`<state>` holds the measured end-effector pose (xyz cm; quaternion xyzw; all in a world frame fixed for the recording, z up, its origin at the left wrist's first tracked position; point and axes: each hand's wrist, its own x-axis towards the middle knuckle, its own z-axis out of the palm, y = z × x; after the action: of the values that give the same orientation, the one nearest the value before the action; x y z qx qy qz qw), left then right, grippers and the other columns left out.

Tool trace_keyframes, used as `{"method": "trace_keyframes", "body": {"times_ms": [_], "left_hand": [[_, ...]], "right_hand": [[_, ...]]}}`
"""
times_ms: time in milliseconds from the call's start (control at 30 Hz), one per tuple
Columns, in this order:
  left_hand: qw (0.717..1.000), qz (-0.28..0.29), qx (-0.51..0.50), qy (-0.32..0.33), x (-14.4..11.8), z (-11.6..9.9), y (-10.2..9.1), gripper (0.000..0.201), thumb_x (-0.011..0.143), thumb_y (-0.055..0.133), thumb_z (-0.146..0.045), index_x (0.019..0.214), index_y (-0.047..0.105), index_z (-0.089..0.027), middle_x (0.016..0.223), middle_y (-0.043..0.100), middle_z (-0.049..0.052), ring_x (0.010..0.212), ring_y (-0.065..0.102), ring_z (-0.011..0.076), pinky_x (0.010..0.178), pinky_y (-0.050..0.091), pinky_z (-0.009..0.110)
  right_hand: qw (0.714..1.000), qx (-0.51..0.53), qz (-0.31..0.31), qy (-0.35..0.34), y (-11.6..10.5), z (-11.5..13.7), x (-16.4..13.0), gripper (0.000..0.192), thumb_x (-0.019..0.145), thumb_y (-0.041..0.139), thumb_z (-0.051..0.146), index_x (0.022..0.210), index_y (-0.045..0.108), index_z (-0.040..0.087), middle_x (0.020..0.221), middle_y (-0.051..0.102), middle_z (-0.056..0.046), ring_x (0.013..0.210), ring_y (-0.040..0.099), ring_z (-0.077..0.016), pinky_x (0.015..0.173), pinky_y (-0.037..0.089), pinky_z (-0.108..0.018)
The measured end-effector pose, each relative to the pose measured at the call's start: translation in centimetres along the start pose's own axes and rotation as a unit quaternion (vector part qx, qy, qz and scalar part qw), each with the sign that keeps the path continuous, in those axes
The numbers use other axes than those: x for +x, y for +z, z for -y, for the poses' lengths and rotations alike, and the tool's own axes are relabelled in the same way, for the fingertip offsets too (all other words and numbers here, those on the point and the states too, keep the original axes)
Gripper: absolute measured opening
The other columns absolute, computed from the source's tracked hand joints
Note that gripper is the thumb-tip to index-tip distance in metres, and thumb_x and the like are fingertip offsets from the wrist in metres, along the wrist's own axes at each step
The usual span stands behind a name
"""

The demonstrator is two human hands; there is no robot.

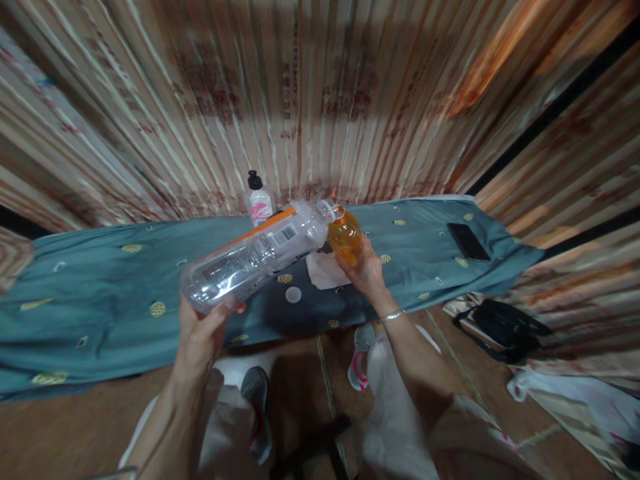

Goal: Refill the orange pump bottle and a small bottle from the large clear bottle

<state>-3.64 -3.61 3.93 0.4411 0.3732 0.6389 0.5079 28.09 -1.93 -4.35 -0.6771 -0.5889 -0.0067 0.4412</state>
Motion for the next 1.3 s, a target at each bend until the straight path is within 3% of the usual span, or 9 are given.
{"method": "trace_keyframes", "body": {"times_ms": [300,567,833,1300], "left_hand": [[1.000,0.005,0.006,-0.003,0.04,-0.06,-0.08,0.069,0.055,0.099,-0.035,0.116,0.071,-0.023,0.112,0.071,0.007,0.077,0.061,0.0169,0.051,0.054,0.023],[1.000,0.006,0.004,0.003,0.00,-0.02,0.12,0.075,0.056,0.098,-0.035,0.124,0.068,-0.023,0.119,0.072,0.009,0.074,0.060,0.0154,0.051,0.052,0.022],[1.000,-0.008,0.007,-0.006,-0.05,0.19,-0.03,0.080,0.054,0.098,-0.036,0.127,0.068,-0.023,0.119,0.072,0.010,0.080,0.060,0.0175,0.052,0.053,0.022],[1.000,-0.018,0.005,-0.013,-0.15,0.01,0.12,0.079,0.054,0.097,-0.034,0.126,0.069,-0.025,0.123,0.072,0.011,0.083,0.061,0.0188,0.052,0.053,0.021]], "right_hand": [[1.000,-0.005,-0.002,0.001,0.04,0.07,0.00,0.058,0.088,0.073,0.044,0.135,0.055,0.015,0.127,0.074,-0.021,0.113,0.076,-0.0344,0.095,0.064,-0.046],[1.000,-0.006,0.004,0.016,0.22,-0.37,-0.14,0.072,0.088,0.073,0.049,0.145,0.050,0.011,0.134,0.071,-0.026,0.121,0.073,-0.0391,0.100,0.061,-0.054],[1.000,0.001,-0.009,0.008,0.13,-0.05,-0.11,0.065,0.087,0.072,0.048,0.139,0.055,0.014,0.130,0.075,-0.021,0.116,0.074,-0.0354,0.098,0.063,-0.050],[1.000,0.000,-0.013,0.001,0.37,-0.36,-0.24,0.067,0.089,0.072,0.048,0.143,0.052,0.013,0.128,0.074,-0.022,0.116,0.074,-0.0358,0.098,0.062,-0.050]]}}
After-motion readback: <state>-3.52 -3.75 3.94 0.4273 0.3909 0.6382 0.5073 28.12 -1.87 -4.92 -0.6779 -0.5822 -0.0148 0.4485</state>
